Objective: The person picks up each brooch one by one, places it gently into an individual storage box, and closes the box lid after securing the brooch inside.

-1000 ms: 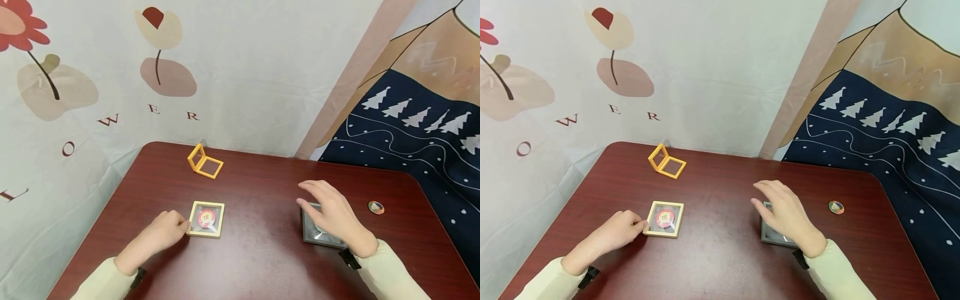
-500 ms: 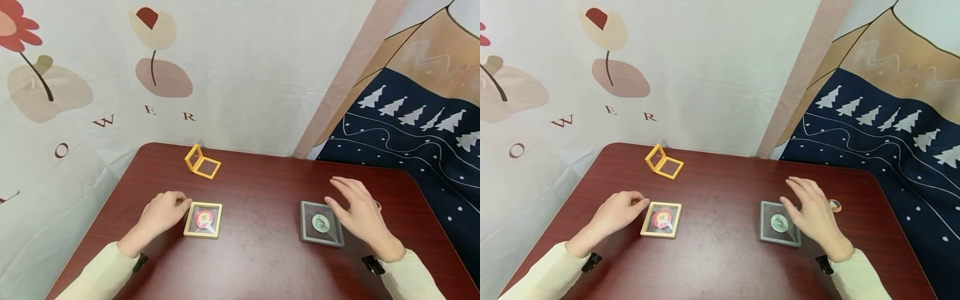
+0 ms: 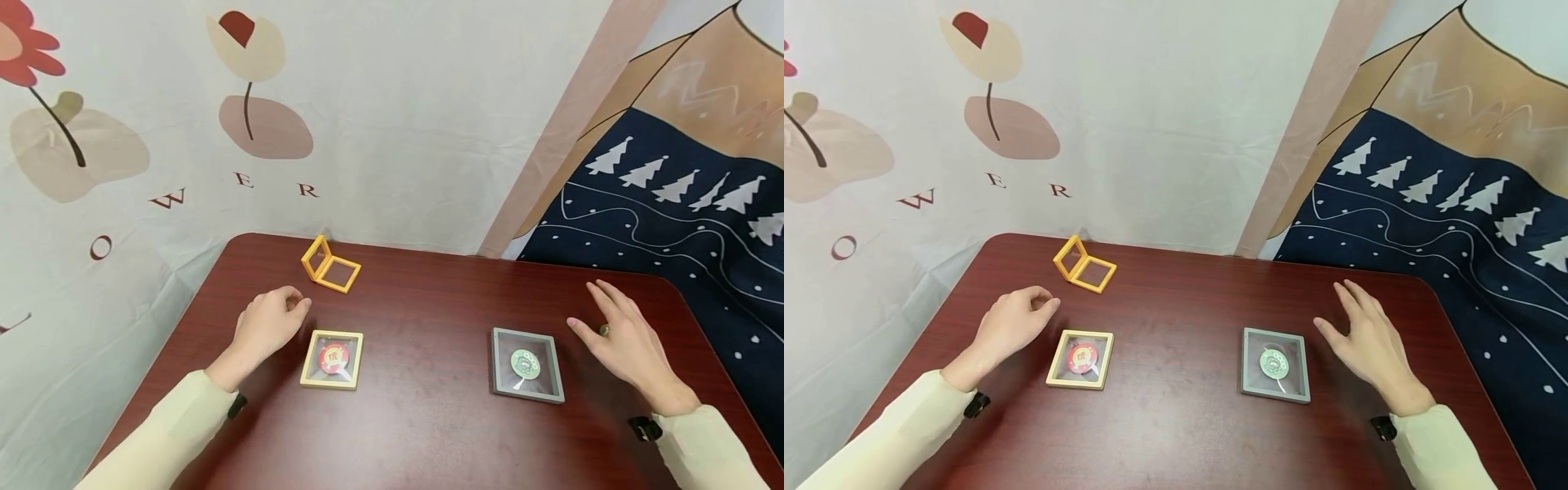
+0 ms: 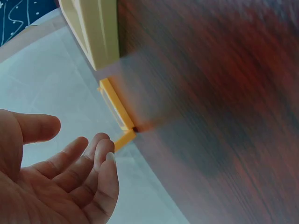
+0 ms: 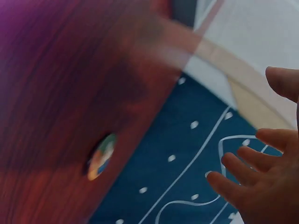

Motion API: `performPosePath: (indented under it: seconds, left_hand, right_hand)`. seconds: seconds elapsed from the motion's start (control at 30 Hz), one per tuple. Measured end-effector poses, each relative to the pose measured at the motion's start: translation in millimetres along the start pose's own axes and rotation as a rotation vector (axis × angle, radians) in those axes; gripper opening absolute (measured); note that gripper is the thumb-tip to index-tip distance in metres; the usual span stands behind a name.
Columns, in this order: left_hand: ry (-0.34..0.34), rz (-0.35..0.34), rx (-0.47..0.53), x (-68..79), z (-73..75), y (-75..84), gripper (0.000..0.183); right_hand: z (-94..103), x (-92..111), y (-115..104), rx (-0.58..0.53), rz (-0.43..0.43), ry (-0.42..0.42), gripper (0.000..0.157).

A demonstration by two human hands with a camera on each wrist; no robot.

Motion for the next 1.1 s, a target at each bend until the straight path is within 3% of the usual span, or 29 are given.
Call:
performPosePath:
  seconds: [0.3,0.63,0.87,1.1]
  left_hand:
    - [-0.017,0.001,-0.054,-19.5,-6.8,-6.6,0.033]
    - [-0.076,0.064,-0.071,-39.2,-15.3,-17.0,0.040]
    - [-0.081,0.110,-0.103,-52.6,-18.4,-27.2,0.048]
    - [-0.060,0.116,-0.135,-63.9,-19.6,-27.7,0.040]
  right_hand:
    - [-13.9,-1.0,43.7,0.065,-0.103,-0.133,0.089]
    - [-30.9,3.1,75.2,0.137,-0.178,-0.311,0.092]
    - [-36.9,5.8,84.9,0.161,-0.164,-0.343,0.085]
    - [-38.5,8.5,90.1,0.160,-0.163,-0.356,0.070]
Point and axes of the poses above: each hand's wrist, its own x-axis away from the middle knuckle, its own z-axis out of the back of the hand, y = z × x, the point moved 9 cm from there along -x, towards the middle knuckle, and after that the axes turned 1 degree about -y, right-handed, at the moved point
